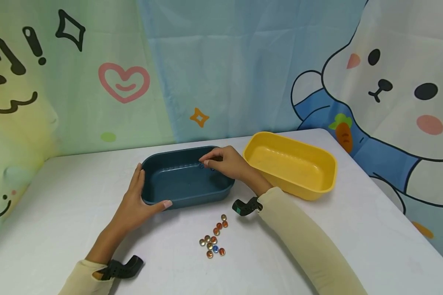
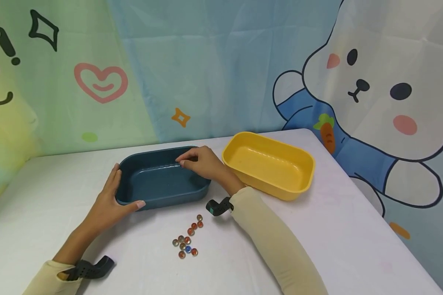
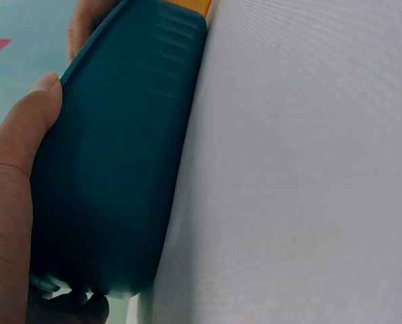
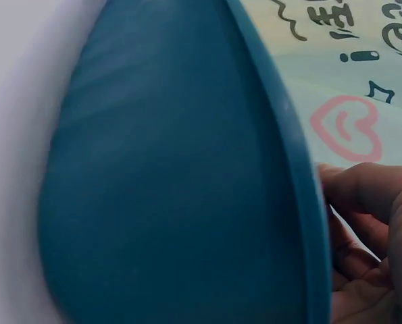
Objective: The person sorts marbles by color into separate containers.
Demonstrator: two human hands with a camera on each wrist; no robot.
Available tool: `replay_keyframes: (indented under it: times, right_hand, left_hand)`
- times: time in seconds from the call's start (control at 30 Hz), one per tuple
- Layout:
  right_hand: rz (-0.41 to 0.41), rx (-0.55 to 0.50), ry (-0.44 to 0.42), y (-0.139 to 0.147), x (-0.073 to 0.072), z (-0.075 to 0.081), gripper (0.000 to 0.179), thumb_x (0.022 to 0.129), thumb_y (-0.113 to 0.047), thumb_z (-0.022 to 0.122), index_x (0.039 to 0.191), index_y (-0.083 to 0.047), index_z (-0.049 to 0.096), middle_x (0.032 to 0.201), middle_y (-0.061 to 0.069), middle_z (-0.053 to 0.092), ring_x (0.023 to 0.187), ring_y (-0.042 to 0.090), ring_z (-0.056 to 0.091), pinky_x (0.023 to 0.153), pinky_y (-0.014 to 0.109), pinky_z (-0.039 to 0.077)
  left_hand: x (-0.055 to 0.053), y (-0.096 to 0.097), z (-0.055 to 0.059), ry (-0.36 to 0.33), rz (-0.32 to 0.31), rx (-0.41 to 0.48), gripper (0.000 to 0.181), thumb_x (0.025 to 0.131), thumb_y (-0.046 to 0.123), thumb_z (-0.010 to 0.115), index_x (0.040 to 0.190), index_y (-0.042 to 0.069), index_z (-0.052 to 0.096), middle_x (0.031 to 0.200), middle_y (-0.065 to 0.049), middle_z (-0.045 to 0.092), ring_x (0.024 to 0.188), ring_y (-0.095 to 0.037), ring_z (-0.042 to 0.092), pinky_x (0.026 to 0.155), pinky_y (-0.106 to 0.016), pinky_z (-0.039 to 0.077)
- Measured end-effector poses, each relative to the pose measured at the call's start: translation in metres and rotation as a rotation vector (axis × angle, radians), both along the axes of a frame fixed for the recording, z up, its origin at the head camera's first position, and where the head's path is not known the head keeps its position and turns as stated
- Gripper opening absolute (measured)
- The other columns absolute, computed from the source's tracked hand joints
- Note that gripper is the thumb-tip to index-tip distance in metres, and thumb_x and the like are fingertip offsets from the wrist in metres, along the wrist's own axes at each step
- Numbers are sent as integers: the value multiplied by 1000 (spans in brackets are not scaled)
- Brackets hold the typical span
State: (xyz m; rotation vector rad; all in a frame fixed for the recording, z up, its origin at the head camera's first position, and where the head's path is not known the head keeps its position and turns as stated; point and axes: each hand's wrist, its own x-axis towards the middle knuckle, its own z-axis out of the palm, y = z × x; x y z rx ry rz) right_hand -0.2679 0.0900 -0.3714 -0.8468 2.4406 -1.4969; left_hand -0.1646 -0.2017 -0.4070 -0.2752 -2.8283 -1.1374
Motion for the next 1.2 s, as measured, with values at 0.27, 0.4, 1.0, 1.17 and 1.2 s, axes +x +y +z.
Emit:
replay_keyframes:
  times: [0.27,0.4,1.0,1.17,1.2]
  right_hand:
    - [39,-101,-37,6,23,0,20,98,-9,59,112,-2,71,104,6,69,95,16,67,85,29,53]
    - [83,-154,-39,10,34,-1,19,97,-7,59,112,-2,71,103,7,68,95,18,67,84,32,54]
    - [158,-228,-54,23,76,-5,21,91,1,66,111,3,70,100,7,68,90,22,67,81,35,55]
    - [227,-143,-34,27,88,-7,20,92,-6,67,110,1,71,103,8,69,93,19,64,87,33,52]
    - [248,-124,-27,27,90,-8,20,92,-8,67,110,0,71,104,7,69,94,18,64,88,33,52]
  left_hand:
    - [1,0,1,5,-3,-2,118,78,52,78,155,3,2,162,1,-10,147,-33,4,107,-65,21]
    - [1,1,1,0,-6,3,118,78,51,78,155,4,2,162,1,-10,147,-32,3,107,-66,20]
    - [0,0,-3,14,-11,16,119,77,50,79,155,3,2,162,2,-10,147,-31,2,107,-65,20]
    - [-1,0,-3,19,-13,16,119,77,50,79,155,3,2,161,3,-10,147,-30,2,107,-65,20]
    - [-1,0,-3,18,-13,17,119,77,51,79,155,3,2,161,3,-10,147,-31,2,107,-65,20]
